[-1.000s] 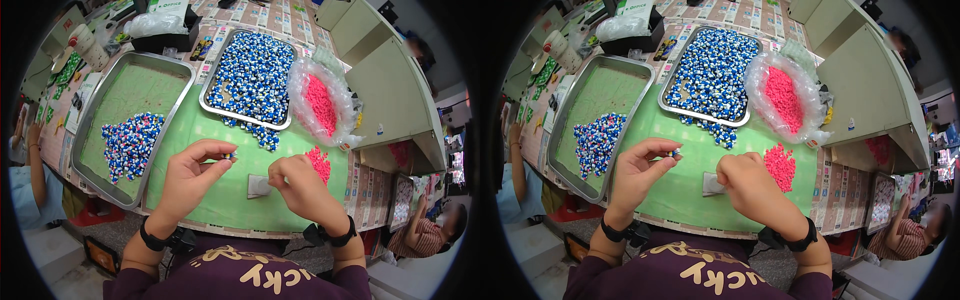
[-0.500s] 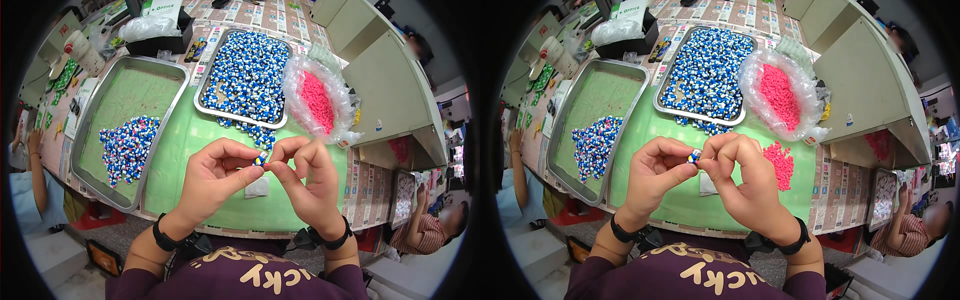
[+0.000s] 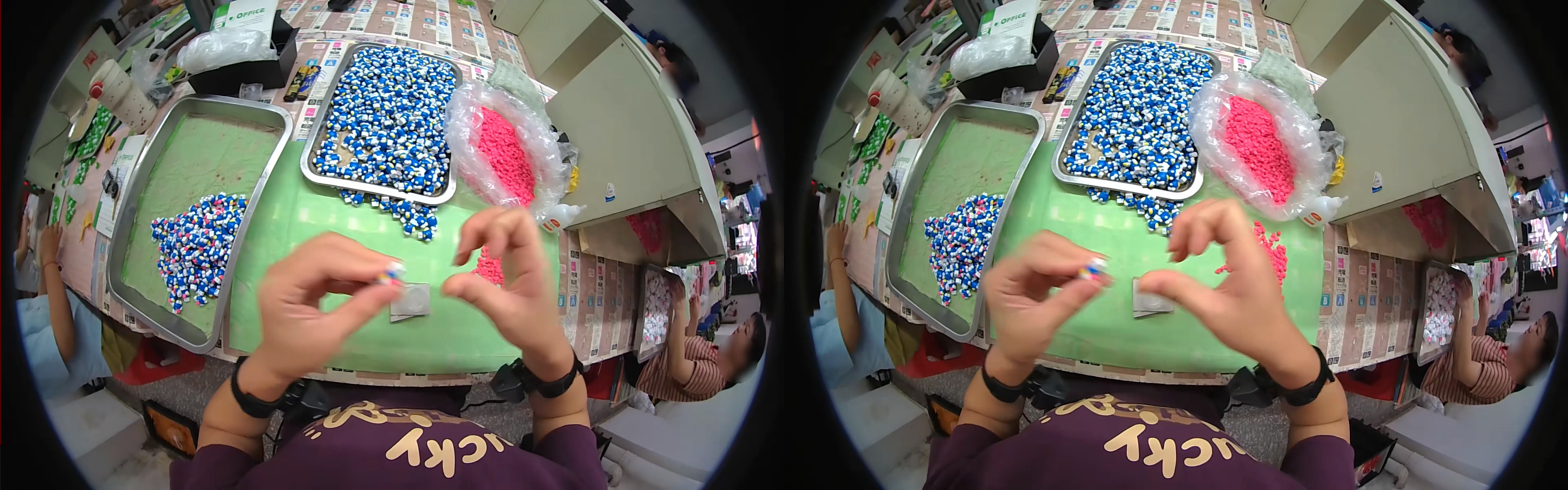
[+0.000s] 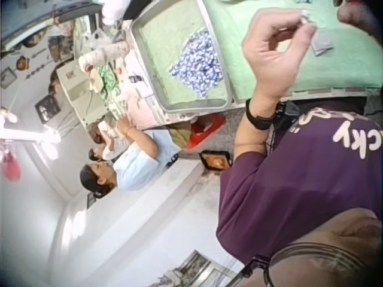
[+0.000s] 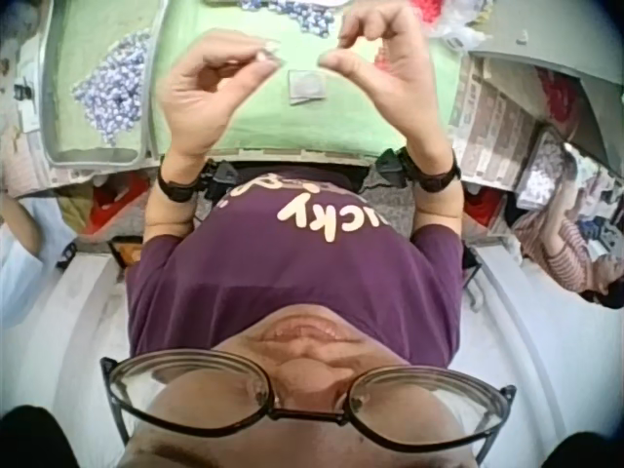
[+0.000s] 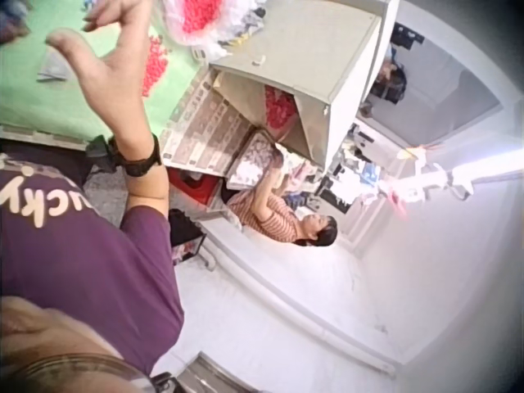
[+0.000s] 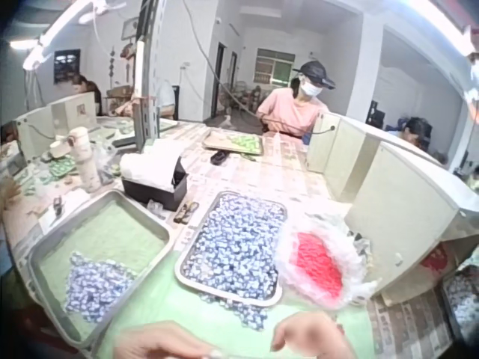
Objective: The person repeatedly picks up a small blue and white capsule and a pink bead from a table, inserts the bead into the capsule, and places the assembled item into a metal tray. The process is performed one at a time by hand.
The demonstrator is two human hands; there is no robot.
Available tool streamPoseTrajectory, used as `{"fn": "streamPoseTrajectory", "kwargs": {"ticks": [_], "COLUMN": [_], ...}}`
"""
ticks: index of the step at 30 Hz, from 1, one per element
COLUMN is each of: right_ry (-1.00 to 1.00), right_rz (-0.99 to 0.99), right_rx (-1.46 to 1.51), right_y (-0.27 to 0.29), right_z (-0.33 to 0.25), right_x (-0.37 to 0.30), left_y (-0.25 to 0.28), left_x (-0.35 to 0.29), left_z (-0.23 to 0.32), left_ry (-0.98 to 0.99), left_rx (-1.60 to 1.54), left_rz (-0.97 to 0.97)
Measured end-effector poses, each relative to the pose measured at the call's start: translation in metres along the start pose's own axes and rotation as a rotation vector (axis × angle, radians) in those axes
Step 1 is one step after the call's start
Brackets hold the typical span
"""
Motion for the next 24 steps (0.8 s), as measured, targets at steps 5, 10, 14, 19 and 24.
{"fn": "streamPoseTrajectory", "kwargs": {"ticks": [5, 10, 14, 19, 24], "right_ry": [-0.043, -0.12, -0.073, -0.028, 0.017], "right_rz": [0.116, -0.175, -0.198, -0.275, -0.335], "right_rx": [-0.513, -0.703, -0.85, -0.943, -0.973], "right_y": [0.061, 0.065, 0.051, 0.048, 0.039], "right_z": [0.007, 0.043, 0.049, 0.055, 0.059], "right_x": [-0.012, -0.037, -0.036, -0.038, -0.035], "left_y": [0.089, 0.184, 0.202, 0.173, 0.074], "left_x": [-0.02, -0.065, -0.068, -0.04, 0.007], "left_z": [-0.004, -0.014, -0.014, -0.005, -0.011], "left_ry": [-0.05, 0.11, 0.299, 0.182, 0.109], "left_rx": [0.352, 0.695, 1.039, 1.15, 0.884], "left_rz": [0.35, 0.655, 0.597, 0.52, 0.205]}}
Point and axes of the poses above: each hand's wrist, its own x-axis towards the middle knuckle, its own y-axis out of the back of the hand, z = x × y, the point moved 4 cm from there along x, towards the middle knuckle, and after that the axes turned 6 degrees about x, right-handed, at the moved point
